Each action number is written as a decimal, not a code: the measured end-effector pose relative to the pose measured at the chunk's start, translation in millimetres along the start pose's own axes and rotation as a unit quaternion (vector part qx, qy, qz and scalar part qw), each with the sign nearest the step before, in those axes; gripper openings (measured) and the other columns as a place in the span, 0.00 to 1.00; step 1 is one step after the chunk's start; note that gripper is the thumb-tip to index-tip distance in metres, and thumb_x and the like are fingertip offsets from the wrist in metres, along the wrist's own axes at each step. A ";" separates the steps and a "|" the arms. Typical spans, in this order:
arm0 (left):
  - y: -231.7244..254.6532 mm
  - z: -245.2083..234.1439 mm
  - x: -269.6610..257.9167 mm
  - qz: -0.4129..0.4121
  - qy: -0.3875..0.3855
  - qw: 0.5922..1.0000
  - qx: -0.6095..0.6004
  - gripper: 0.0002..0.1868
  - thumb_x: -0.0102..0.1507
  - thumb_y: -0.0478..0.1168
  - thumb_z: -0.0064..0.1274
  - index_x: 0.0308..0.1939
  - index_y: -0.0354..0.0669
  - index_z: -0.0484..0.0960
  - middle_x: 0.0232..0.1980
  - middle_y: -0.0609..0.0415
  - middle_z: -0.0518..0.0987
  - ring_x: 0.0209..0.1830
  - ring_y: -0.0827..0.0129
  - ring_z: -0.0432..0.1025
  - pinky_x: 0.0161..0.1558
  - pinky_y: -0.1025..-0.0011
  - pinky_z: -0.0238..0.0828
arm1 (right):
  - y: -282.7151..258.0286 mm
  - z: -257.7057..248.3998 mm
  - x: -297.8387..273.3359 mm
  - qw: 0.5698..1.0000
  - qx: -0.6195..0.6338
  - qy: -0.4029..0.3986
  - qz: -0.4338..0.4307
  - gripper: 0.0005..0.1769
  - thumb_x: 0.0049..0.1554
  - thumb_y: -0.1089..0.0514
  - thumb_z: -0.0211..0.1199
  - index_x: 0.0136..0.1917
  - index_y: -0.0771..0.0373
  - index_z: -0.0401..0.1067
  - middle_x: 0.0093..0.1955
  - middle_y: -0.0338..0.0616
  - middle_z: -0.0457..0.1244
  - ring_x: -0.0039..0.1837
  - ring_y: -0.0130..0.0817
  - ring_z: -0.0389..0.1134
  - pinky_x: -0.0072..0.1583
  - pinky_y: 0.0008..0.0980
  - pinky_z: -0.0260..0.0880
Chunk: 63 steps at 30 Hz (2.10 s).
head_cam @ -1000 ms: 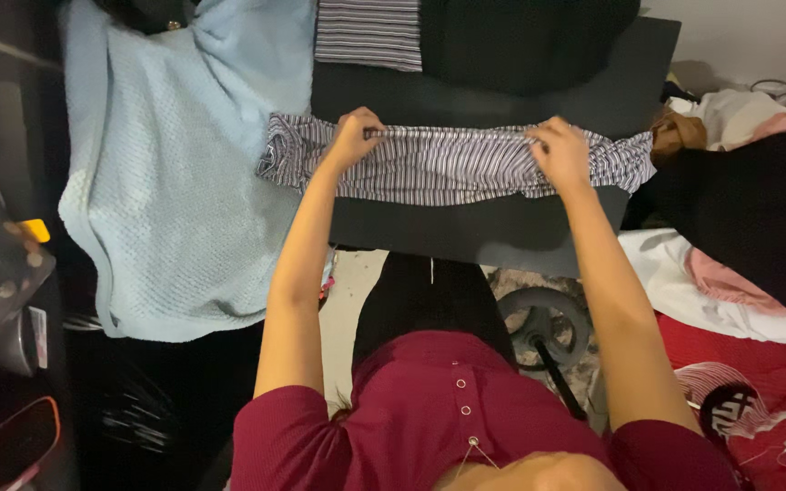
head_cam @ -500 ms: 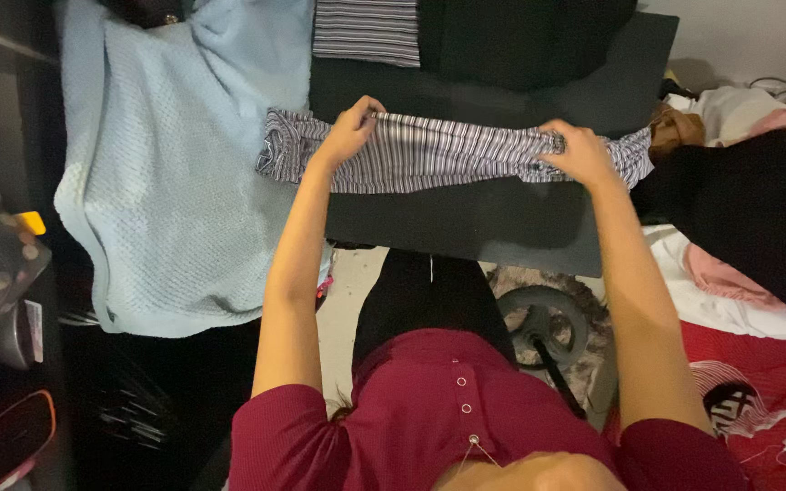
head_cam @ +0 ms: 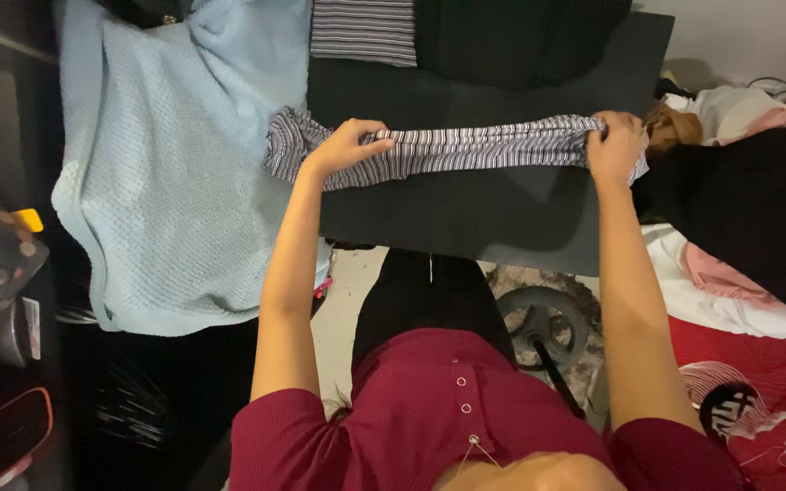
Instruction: The person folds a striped garment on a black table, then folds a black garment, and finally handles a pink garment. Each item is smoothed and folded by hand and placed on the table.
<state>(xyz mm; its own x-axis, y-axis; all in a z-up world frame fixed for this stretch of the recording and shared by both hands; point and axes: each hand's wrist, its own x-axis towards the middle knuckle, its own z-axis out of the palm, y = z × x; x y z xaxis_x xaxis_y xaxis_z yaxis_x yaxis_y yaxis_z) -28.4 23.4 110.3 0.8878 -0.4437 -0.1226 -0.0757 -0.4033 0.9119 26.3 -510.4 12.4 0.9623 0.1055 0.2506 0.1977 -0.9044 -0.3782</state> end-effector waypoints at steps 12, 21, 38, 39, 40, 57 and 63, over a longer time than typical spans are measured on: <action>26.3 5.9 -7.3 -0.028 -0.057 0.994 -0.084 0.18 0.69 0.50 0.58 0.40 0.35 0.81 0.28 0.61 0.68 0.30 0.80 0.60 0.32 0.73 0.59 | 16.3 -37.0 -20.0 0.987 0.033 0.145 0.063 0.24 0.47 0.77 0.58 0.57 0.68 0.72 0.54 0.58 0.67 0.58 0.61 0.66 0.58 0.54 0.62; 29.6 33.1 14.3 -0.018 -0.065 0.997 -0.041 0.17 0.68 0.50 0.57 0.40 0.37 0.83 0.31 0.60 0.76 0.31 0.77 0.68 0.37 0.72 0.68 | 53.8 -40.5 -36.2 0.959 0.029 0.186 0.210 0.14 0.58 0.71 0.59 0.58 0.68 0.72 0.51 0.61 0.65 0.55 0.57 0.66 0.59 0.51 0.64; 20.2 20.4 5.2 -0.025 -0.013 0.999 -0.026 0.19 0.67 0.49 0.59 0.45 0.33 0.81 0.34 0.55 0.77 0.35 0.74 0.69 0.40 0.69 0.68 | 94.5 -122.2 -65.0 0.991 0.108 -0.015 0.076 0.10 0.62 0.67 0.69 0.58 0.64 0.78 0.55 0.53 0.69 0.59 0.49 0.69 0.61 0.42 0.69; 23.0 13.8 2.5 -0.025 -0.010 0.999 -0.025 0.19 0.67 0.50 0.59 0.45 0.33 0.81 0.35 0.56 0.77 0.35 0.74 0.69 0.40 0.69 0.69 | 94.4 -128.4 -66.3 0.992 0.106 -0.023 0.072 0.11 0.61 0.66 0.71 0.57 0.65 0.78 0.55 0.54 0.68 0.58 0.49 0.68 0.59 0.43 0.69; 26.3 6.3 -1.4 -0.059 -0.023 0.997 -0.054 0.19 0.67 0.50 0.59 0.45 0.35 0.81 0.34 0.58 0.77 0.35 0.75 0.70 0.40 0.70 0.70 | 93.2 -134.9 -68.3 0.993 0.092 -0.043 0.067 0.12 0.59 0.66 0.72 0.57 0.65 0.78 0.54 0.55 0.67 0.57 0.49 0.68 0.59 0.42 0.68; -99.2 -77.2 -56.8 -0.281 -0.020 0.958 0.048 0.26 0.62 0.59 0.62 0.50 0.42 0.87 0.38 0.52 0.82 0.38 0.68 0.73 0.41 0.67 0.69 | -6.3 -120.6 -13.4 0.932 0.144 -0.294 0.156 0.18 0.55 0.49 0.72 0.55 0.61 0.80 0.39 0.44 0.69 0.39 0.35 0.68 0.43 0.34 0.65; -180.0 -52.3 -38.5 -0.289 0.107 0.930 0.198 0.27 0.65 0.64 0.56 0.50 0.44 0.88 0.49 0.41 0.83 0.52 0.46 0.77 0.54 0.56 0.72 | -1.3 -36.8 3.5 0.969 0.035 -0.222 0.102 0.28 0.63 0.35 0.66 0.51 0.65 0.78 0.38 0.58 0.67 0.43 0.57 0.70 0.48 0.50 0.68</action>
<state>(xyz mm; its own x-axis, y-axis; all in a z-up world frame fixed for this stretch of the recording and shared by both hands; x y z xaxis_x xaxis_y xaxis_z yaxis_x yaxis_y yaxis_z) -25.2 154.9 -28.7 0.8986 0.0912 -0.4293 0.3191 -0.8073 0.4965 22.6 -524.0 46.5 0.9653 0.1087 -0.2374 -0.0082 -0.8962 -0.4436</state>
